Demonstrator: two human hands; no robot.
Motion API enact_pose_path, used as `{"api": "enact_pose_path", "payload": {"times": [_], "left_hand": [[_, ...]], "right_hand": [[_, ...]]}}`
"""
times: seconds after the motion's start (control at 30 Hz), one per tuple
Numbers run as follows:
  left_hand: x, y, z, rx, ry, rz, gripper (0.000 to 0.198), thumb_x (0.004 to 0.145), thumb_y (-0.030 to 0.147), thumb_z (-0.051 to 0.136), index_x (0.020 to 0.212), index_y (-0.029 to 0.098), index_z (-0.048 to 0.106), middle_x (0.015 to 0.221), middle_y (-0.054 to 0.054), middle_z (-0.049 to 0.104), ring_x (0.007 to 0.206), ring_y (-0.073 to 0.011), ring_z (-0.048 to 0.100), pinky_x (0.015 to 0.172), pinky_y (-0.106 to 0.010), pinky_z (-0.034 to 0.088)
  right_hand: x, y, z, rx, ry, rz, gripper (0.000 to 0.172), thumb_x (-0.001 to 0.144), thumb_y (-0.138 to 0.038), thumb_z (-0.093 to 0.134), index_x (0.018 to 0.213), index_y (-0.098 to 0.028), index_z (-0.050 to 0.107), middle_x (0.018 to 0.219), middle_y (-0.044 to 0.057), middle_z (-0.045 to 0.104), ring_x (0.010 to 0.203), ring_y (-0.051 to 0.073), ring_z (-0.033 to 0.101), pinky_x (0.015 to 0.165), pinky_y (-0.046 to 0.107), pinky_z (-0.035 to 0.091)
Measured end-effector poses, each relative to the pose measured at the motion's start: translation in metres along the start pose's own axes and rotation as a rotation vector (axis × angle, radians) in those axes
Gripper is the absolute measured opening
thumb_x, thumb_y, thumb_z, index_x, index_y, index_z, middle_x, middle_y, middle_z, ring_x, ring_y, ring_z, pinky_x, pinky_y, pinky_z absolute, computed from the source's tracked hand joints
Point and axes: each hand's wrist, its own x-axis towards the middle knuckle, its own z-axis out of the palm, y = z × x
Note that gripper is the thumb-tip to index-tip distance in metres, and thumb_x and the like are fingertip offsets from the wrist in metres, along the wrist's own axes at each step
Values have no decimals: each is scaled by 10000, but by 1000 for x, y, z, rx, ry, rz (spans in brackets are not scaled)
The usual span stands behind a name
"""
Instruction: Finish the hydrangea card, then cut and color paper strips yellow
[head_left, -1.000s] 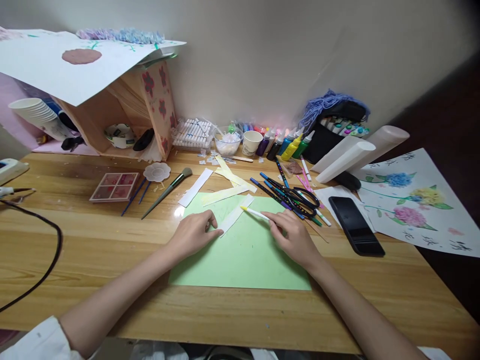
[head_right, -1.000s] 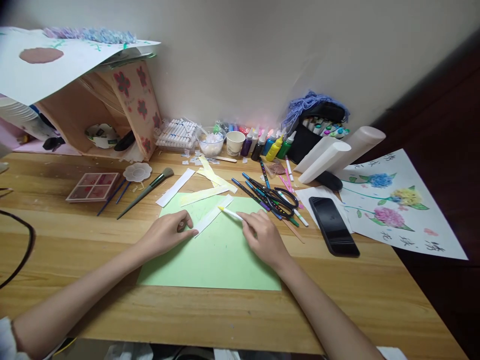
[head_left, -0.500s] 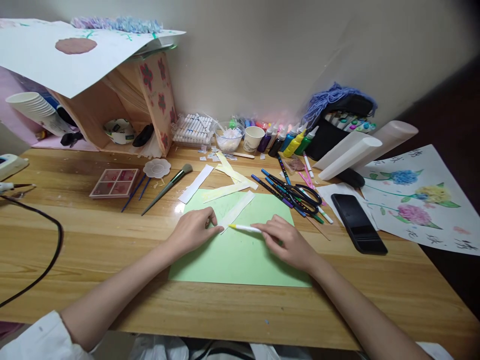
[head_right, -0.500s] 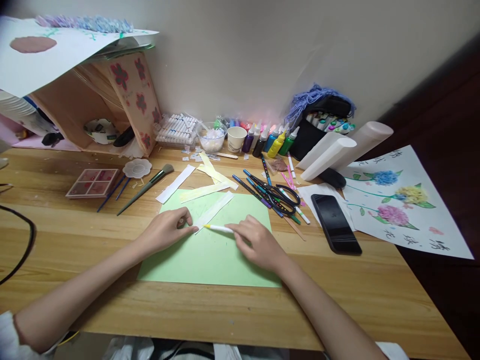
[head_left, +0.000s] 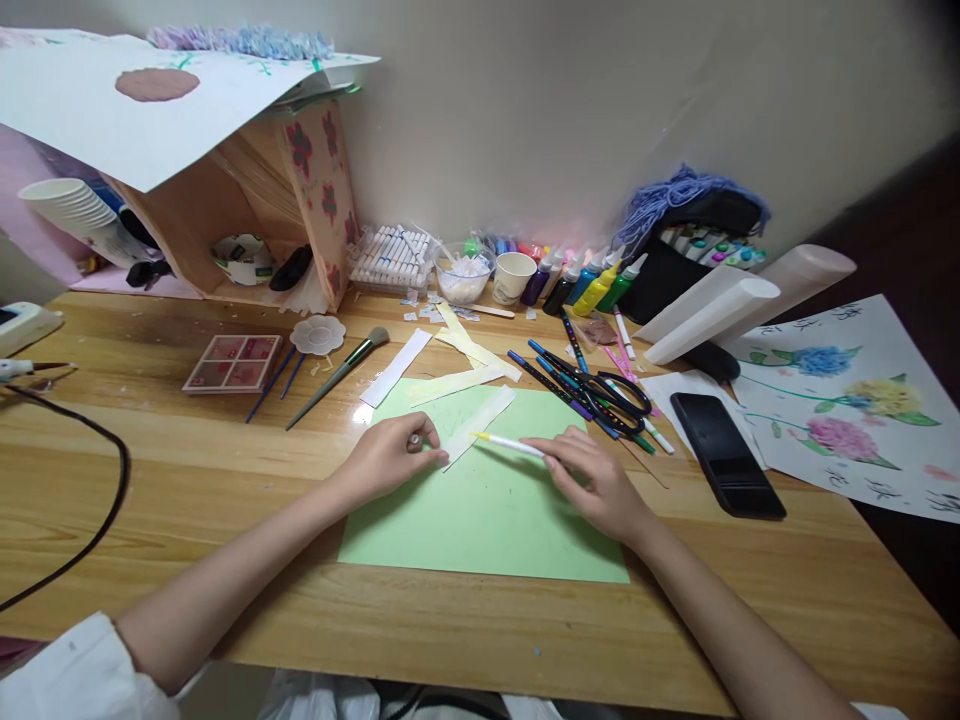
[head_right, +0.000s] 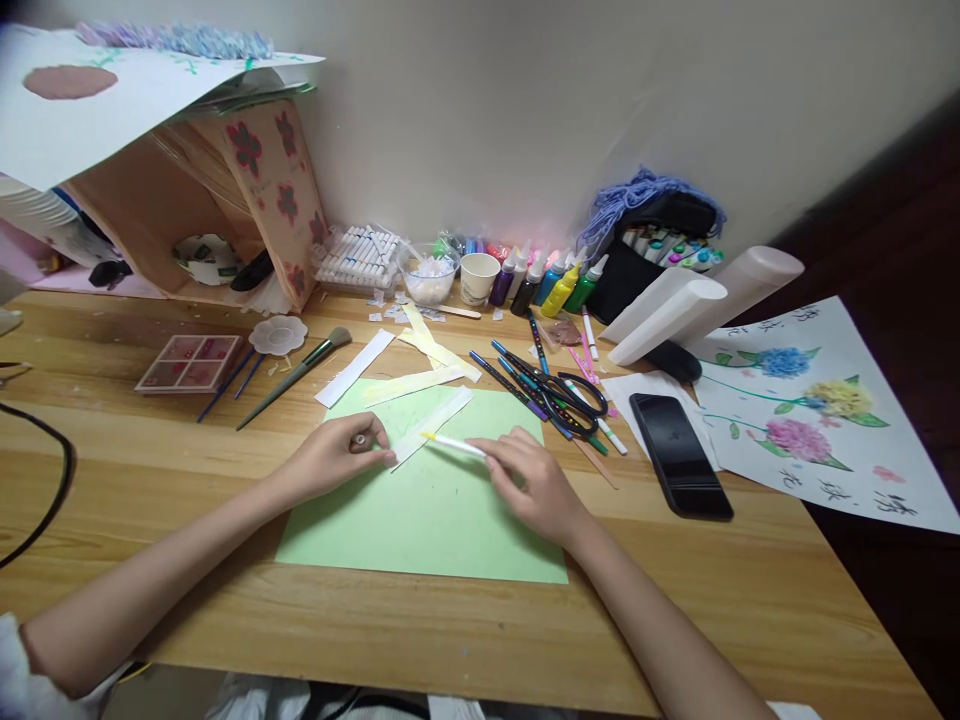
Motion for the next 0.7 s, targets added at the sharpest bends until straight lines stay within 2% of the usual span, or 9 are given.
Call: {"api": "enact_pose_path", "payload": {"times": [0.13, 0.37, 0.5, 0.6, 0.7], "left_hand": [[8, -5, 3, -121, 67, 53, 200, 799, 373, 554, 839, 208, 660, 588, 48, 473, 555, -106, 433, 536, -219, 299], [15, 0, 12, 70, 103, 93, 132, 782, 345, 597, 801, 233, 665, 649, 33, 588, 617, -124, 508, 565, -226, 302], [15, 1, 11, 101, 86, 75, 150, 791, 359, 584, 813, 233, 662, 673, 30, 607, 632, -127, 530, 564, -229, 307], [15, 1, 10, 121, 82, 61, 164, 795, 368, 575, 819, 232, 664, 687, 24, 612, 648, -131, 540, 568, -232, 311], [15, 1, 11, 124, 87, 69, 155, 795, 358, 575, 818, 232, 662, 689, 27, 613, 652, -128, 542, 566, -232, 311]], "right_hand": [[1, -13, 17, 31, -83, -54, 285, 922, -182, 415, 1146, -174, 590, 704, 46, 605, 681, 183, 470, 641, 322, 399], [3, -12, 25, 60, -160, -167, 297, 919, -164, 405, 1159, -177, 581, 688, 38, 565, 674, 174, 454, 622, 310, 387], [3, -11, 25, 49, -118, -117, 311, 919, -158, 402, 1184, -165, 565, 686, 39, 558, 671, 176, 441, 633, 323, 387], [3, -11, 25, 89, -161, -144, 303, 917, -167, 403, 1158, -177, 586, 678, 36, 557, 662, 173, 443, 625, 322, 387], [4, -11, 25, 95, -106, -92, 295, 915, -166, 413, 1151, -171, 590, 666, 33, 556, 665, 175, 442, 625, 322, 385]]}}
